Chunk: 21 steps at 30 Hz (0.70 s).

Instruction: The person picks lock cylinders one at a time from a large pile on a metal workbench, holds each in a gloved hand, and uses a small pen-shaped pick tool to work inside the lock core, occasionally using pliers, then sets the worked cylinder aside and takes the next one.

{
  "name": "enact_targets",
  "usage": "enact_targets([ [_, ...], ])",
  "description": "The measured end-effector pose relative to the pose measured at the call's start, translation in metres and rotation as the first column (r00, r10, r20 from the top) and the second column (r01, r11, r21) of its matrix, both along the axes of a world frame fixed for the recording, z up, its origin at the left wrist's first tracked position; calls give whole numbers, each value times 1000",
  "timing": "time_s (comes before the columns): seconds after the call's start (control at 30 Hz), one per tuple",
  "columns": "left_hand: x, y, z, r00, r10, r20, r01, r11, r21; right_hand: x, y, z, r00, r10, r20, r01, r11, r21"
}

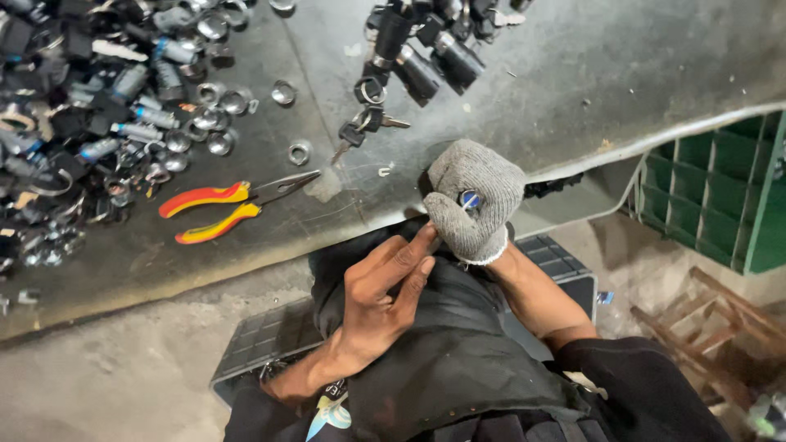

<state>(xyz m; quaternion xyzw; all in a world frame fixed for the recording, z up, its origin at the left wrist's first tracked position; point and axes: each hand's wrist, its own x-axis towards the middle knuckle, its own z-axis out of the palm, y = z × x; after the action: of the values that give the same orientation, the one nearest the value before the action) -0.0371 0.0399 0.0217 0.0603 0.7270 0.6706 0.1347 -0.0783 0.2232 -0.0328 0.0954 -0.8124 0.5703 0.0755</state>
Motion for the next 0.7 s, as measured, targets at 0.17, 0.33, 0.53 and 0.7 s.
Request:
enact_targets([
  [0.17, 2, -1, 9, 1000, 3, -26, -5, 998, -67, 18, 8, -32, 996, 88, 5, -86, 961, 263],
  [0.33, 1, -1, 14, 999, -23, 31, 25, 998, -63, 22, 7, -28, 991, -30, 132, 24, 999, 45],
  [0.53, -2, -5, 17, 999, -33, 17, 35, 990, -135, -8, 5, 29, 998, 54, -43, -45, 982, 183],
  [0.7, -6, -6, 18, 998, -20, 51, 28, 987, -159, -21, 7, 51, 989, 139, -56, -116, 948, 297],
])
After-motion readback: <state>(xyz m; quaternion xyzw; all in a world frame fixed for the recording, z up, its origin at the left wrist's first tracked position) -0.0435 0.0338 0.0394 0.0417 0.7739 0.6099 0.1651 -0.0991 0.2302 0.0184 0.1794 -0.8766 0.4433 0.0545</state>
